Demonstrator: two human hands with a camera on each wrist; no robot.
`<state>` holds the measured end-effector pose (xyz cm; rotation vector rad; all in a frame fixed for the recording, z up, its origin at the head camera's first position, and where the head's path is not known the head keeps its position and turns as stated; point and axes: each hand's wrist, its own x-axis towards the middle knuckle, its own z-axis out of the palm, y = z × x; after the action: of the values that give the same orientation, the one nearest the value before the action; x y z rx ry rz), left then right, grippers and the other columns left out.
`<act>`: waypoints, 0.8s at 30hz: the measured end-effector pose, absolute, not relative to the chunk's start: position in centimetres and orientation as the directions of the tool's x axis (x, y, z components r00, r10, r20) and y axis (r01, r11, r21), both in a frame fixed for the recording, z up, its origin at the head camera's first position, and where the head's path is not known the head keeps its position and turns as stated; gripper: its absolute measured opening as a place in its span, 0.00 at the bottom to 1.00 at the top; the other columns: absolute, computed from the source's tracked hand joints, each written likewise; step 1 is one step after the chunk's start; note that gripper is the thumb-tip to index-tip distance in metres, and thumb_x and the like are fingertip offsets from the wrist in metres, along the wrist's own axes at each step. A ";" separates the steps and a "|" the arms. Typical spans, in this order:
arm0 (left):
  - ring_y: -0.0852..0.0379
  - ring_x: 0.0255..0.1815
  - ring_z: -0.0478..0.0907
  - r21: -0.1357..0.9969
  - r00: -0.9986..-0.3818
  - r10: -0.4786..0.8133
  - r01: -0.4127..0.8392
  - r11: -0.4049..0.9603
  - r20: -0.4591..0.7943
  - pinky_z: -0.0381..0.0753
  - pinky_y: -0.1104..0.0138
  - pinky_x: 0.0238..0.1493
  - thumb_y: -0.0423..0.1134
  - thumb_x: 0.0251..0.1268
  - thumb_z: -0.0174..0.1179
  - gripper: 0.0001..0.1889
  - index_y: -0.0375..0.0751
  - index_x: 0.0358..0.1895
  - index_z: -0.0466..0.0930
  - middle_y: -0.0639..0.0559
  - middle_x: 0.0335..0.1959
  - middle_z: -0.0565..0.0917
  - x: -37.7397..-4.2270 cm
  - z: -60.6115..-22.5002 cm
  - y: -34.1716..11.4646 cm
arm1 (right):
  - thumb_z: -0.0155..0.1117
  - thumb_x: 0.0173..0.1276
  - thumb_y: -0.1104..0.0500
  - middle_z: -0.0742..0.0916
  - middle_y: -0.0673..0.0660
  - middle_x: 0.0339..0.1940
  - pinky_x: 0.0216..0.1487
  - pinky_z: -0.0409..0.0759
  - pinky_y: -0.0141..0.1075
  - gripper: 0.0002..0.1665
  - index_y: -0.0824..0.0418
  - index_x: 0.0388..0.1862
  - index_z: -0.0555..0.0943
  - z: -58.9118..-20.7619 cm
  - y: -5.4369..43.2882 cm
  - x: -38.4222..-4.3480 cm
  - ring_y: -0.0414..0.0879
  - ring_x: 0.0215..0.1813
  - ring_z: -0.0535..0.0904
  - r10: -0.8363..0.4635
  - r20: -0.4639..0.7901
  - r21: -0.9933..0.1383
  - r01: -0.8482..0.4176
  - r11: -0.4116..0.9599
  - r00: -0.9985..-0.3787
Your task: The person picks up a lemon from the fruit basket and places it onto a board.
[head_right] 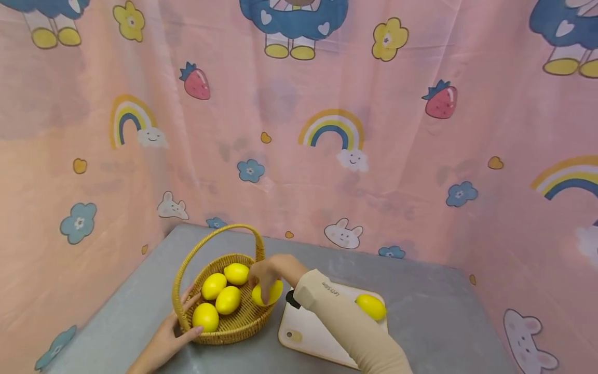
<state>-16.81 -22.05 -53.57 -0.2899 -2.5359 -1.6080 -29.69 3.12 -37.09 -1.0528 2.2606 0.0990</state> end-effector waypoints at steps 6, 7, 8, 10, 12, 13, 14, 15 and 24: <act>0.30 0.78 0.44 0.884 -0.977 0.093 0.212 0.417 0.191 0.50 0.27 0.65 0.47 0.67 0.66 0.39 0.46 0.78 0.60 0.42 0.81 0.47 -16.7 -53.5 -22.0 | 0.78 0.57 0.60 0.79 0.47 0.46 0.46 0.77 0.33 0.27 0.57 0.55 0.80 -36.7 4.5 -29.7 0.40 0.45 0.74 -0.660 -0.556 -0.228 -0.671 0.705 -0.505; 0.29 0.78 0.44 0.883 -0.977 0.092 0.212 0.419 0.191 0.50 0.27 0.65 0.47 0.67 0.66 0.38 0.46 0.78 0.60 0.42 0.81 0.47 -16.7 -53.5 -22.0 | 0.78 0.57 0.61 0.79 0.47 0.46 0.45 0.78 0.34 0.26 0.56 0.54 0.80 -36.6 4.8 -29.7 0.41 0.44 0.75 -0.653 -0.553 -0.234 -0.656 0.718 -0.517; 0.30 0.78 0.43 0.883 -0.978 0.091 0.209 0.420 0.189 0.50 0.27 0.65 0.47 0.67 0.66 0.38 0.46 0.78 0.61 0.43 0.81 0.47 -16.7 -53.5 -21.9 | 0.78 0.57 0.61 0.79 0.48 0.46 0.44 0.79 0.34 0.25 0.55 0.53 0.80 -36.6 5.1 -29.7 0.41 0.44 0.75 -0.642 -0.549 -0.239 -0.636 0.734 -0.535; 0.30 0.78 0.43 0.883 -0.978 0.090 0.211 0.420 0.191 0.50 0.26 0.65 0.46 0.67 0.66 0.38 0.46 0.77 0.61 0.43 0.81 0.46 -16.7 -53.5 -22.0 | 0.79 0.56 0.61 0.80 0.49 0.45 0.41 0.80 0.34 0.25 0.54 0.51 0.79 -36.5 5.7 -29.7 0.42 0.43 0.76 -0.618 -0.541 -0.246 -0.595 0.765 -0.571; 0.30 0.78 0.42 0.884 -0.979 0.088 0.205 0.419 0.185 0.50 0.26 0.65 0.47 0.67 0.66 0.38 0.46 0.77 0.61 0.43 0.81 0.46 -16.7 -53.4 -22.0 | 0.79 0.56 0.61 0.80 0.50 0.44 0.39 0.82 0.35 0.24 0.53 0.49 0.79 -36.5 6.4 -29.8 0.43 0.42 0.77 -0.600 -0.534 -0.251 -0.566 0.786 -0.596; 0.30 0.78 0.42 0.885 -0.980 0.086 0.200 0.420 0.181 0.49 0.27 0.65 0.47 0.67 0.66 0.38 0.46 0.78 0.61 0.43 0.82 0.46 -16.7 -53.3 -22.0 | 0.79 0.56 0.61 0.80 0.50 0.43 0.39 0.82 0.35 0.23 0.53 0.48 0.79 -36.5 6.8 -29.9 0.43 0.42 0.77 -0.597 -0.528 -0.251 -0.560 0.789 -0.604; 0.30 0.78 0.42 0.886 -0.981 0.085 0.196 0.420 0.176 0.49 0.27 0.65 0.47 0.67 0.66 0.39 0.46 0.78 0.61 0.43 0.82 0.46 -16.7 -53.3 -22.0 | 0.79 0.55 0.61 0.80 0.50 0.43 0.40 0.81 0.35 0.22 0.53 0.47 0.79 -36.5 7.2 -29.9 0.43 0.42 0.77 -0.597 -0.521 -0.248 -0.561 0.790 -0.610; 0.29 0.78 0.42 0.885 -0.981 0.084 0.195 0.423 0.175 0.49 0.27 0.66 0.47 0.67 0.66 0.39 0.46 0.78 0.60 0.42 0.81 0.46 -16.7 -53.2 -22.0 | 0.80 0.55 0.61 0.80 0.50 0.42 0.40 0.81 0.35 0.22 0.53 0.46 0.79 -36.6 7.7 -30.0 0.43 0.41 0.77 -0.599 -0.516 -0.244 -0.565 0.788 -0.613; 0.29 0.78 0.43 0.876 -0.976 0.093 0.216 0.431 0.195 0.49 0.27 0.65 0.47 0.67 0.66 0.39 0.45 0.78 0.60 0.40 0.81 0.47 -16.7 -53.3 -21.9 | 0.80 0.52 0.62 0.80 0.51 0.42 0.47 0.80 0.40 0.20 0.55 0.43 0.80 -37.6 13.0 -30.5 0.46 0.44 0.76 -0.556 -0.503 -0.221 -0.523 0.823 -0.661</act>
<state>-16.75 -21.92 -53.34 -0.2774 -2.5571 -1.5922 -30.46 13.04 -37.63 -0.7920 2.4357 -0.0767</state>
